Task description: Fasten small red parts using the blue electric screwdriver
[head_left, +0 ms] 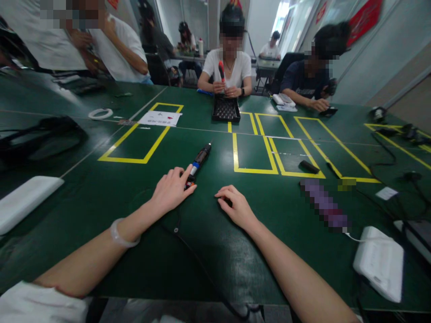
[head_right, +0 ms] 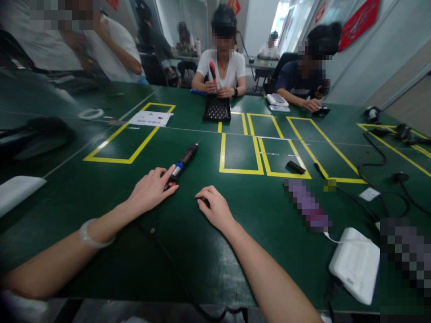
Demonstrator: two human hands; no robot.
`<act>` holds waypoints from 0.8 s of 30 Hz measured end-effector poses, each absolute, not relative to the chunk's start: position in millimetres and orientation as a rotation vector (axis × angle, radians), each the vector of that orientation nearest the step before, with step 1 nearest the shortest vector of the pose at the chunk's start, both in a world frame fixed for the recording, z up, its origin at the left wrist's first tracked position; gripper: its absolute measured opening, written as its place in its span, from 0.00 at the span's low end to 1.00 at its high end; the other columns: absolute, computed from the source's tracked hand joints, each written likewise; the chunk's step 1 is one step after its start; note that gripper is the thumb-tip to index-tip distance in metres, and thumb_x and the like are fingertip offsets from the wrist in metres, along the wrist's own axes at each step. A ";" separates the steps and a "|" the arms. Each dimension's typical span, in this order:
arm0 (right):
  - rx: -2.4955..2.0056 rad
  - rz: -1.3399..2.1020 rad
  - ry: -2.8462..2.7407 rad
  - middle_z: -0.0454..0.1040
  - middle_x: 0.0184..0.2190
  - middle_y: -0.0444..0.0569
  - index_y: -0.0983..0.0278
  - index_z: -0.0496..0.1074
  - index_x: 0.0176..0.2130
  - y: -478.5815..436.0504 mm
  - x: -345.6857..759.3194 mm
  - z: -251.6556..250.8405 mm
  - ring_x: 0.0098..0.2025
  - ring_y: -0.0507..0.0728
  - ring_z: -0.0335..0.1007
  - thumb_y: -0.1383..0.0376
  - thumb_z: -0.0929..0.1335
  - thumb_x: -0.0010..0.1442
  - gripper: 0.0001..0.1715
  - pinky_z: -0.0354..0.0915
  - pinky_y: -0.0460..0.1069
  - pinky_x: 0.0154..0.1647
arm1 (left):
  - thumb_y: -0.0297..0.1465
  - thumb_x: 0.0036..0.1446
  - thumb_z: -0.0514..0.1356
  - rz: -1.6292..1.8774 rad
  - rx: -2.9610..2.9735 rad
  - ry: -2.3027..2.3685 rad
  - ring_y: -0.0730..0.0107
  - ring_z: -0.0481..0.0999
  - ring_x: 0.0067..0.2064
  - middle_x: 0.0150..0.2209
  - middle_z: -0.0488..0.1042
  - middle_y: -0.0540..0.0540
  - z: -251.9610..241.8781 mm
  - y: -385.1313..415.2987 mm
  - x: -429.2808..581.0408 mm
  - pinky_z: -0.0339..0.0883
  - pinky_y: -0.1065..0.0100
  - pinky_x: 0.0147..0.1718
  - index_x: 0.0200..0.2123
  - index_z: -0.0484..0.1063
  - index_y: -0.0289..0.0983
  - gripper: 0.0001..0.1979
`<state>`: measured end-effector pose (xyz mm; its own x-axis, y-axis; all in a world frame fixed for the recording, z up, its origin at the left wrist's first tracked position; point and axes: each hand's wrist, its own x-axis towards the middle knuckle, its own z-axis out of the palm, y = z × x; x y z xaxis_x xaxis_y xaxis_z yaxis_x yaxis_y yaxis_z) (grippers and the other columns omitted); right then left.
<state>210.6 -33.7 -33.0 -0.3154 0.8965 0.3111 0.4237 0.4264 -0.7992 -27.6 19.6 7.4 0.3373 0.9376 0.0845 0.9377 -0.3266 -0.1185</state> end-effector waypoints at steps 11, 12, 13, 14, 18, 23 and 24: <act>-1.168 0.735 -1.982 0.72 0.42 0.51 0.62 0.74 0.41 -34.9 209.1 -28.4 0.46 0.57 0.70 0.71 0.65 0.63 0.08 0.66 0.53 0.50 | 0.51 0.64 0.44 0.071 -2.260 -2.027 0.53 0.67 0.50 0.54 0.63 0.32 8.5 73.9 -161.8 0.64 0.56 0.48 0.68 0.49 0.31 0.38; -1.171 0.733 -1.988 0.72 0.41 0.51 0.62 0.74 0.41 -34.9 209.0 -27.9 0.46 0.57 0.70 0.71 0.66 0.63 0.08 0.66 0.53 0.50 | 0.51 0.64 0.45 0.077 -2.252 -2.049 0.53 0.66 0.50 0.54 0.63 0.31 8.5 78.7 -173.1 0.63 0.55 0.49 0.68 0.49 0.30 0.38; -1.174 0.732 -1.993 0.72 0.41 0.51 0.62 0.74 0.41 -34.8 209.0 -27.6 0.47 0.57 0.70 0.71 0.65 0.63 0.08 0.66 0.53 0.50 | 0.51 0.64 0.46 0.087 -2.239 -2.076 0.53 0.66 0.51 0.55 0.62 0.31 8.6 83.4 -183.9 0.63 0.55 0.49 0.68 0.48 0.30 0.39; -1.175 0.732 -1.997 0.72 0.41 0.51 0.62 0.74 0.40 -34.8 209.0 -27.4 0.47 0.57 0.70 0.71 0.65 0.63 0.08 0.66 0.54 0.50 | 0.51 0.63 0.46 0.100 -2.228 -2.102 0.53 0.66 0.51 0.56 0.62 0.31 8.8 87.9 -193.9 0.63 0.54 0.50 0.68 0.48 0.29 0.40; -1.167 0.723 -2.009 0.72 0.41 0.51 0.62 0.74 0.41 -34.7 209.6 -28.2 0.47 0.57 0.70 0.70 0.65 0.63 0.08 0.65 0.54 0.50 | 0.51 0.63 0.46 0.141 -2.186 -2.199 0.50 0.65 0.53 0.58 0.60 0.30 9.1 100.0 -221.7 0.63 0.51 0.49 0.68 0.47 0.29 0.40; -1.156 0.718 -2.006 0.73 0.41 0.50 0.61 0.74 0.41 -34.3 209.8 -30.3 0.47 0.57 0.70 0.70 0.66 0.63 0.08 0.66 0.53 0.50 | 0.53 0.61 0.50 0.168 -2.171 -2.258 0.50 0.66 0.54 0.60 0.60 0.27 20.8 101.0 -231.0 0.64 0.49 0.50 0.66 0.51 0.24 0.43; -1.155 0.720 -2.006 0.73 0.41 0.50 0.61 0.74 0.41 -34.2 209.6 -30.5 0.46 0.57 0.70 0.70 0.66 0.63 0.08 0.66 0.53 0.50 | 0.52 0.60 0.53 0.116 -2.176 -2.241 0.51 0.66 0.54 0.60 0.61 0.27 29.6 99.3 -231.3 0.63 0.48 0.51 0.65 0.54 0.22 0.43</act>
